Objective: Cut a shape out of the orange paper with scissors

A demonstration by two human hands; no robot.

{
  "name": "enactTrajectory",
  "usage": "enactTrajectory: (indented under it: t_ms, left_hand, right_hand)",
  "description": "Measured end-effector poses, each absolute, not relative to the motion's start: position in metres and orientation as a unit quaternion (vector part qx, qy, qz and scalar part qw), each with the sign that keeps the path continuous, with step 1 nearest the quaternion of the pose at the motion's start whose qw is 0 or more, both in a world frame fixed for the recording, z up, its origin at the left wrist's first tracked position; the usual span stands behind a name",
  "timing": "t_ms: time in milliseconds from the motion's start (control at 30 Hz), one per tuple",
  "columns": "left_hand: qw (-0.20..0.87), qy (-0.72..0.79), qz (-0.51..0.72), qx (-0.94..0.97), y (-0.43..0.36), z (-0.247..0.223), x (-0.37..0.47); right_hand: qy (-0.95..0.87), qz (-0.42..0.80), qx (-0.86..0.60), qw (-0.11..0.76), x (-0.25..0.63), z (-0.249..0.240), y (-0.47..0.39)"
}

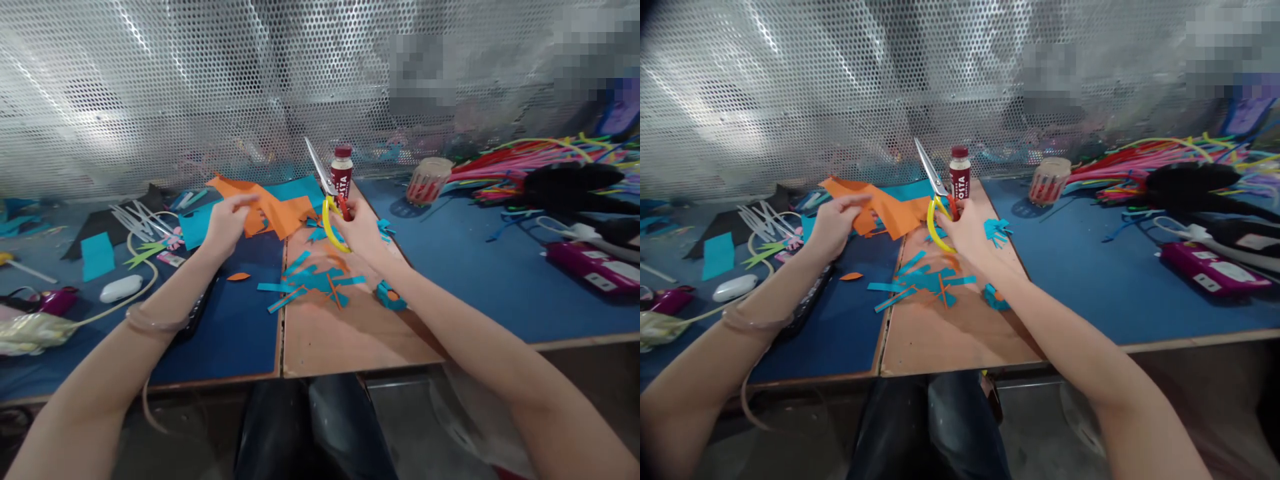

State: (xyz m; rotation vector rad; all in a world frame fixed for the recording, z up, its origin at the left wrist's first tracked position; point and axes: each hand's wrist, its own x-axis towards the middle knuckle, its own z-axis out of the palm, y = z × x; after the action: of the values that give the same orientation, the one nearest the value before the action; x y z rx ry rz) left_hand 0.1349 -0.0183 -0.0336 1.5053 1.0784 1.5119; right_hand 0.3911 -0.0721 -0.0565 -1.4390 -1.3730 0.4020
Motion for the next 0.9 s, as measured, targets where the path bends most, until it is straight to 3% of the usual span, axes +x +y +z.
enactTrajectory:
  t_ms: [133,300,733,900]
  left_hand:
    - [0.395,0.390,0.455,0.696,-0.049,-0.026,0.154]
    - [0.429,0.303,0.289,0.800,-0.086,-0.021,0.175]
    - [0.384,0.351,0.289,0.804,-0.083,-0.020,0.178]
    - [0.288,0.309,0.289,0.859,-0.084,-0.008,0.183]
  right_hand:
    - [-0.583,0.234,-0.520,0.579,0.355,-0.058,-0.099]
    - [-0.626,0.267,-0.461,0.570,0.331,-0.062,-0.124]
    - [-0.691,0.199,-0.477,0.505,0.345,-0.055,-0.108]
    - [-0.639,0.181,-0.495,0.560,0.346,-0.050,-0.108]
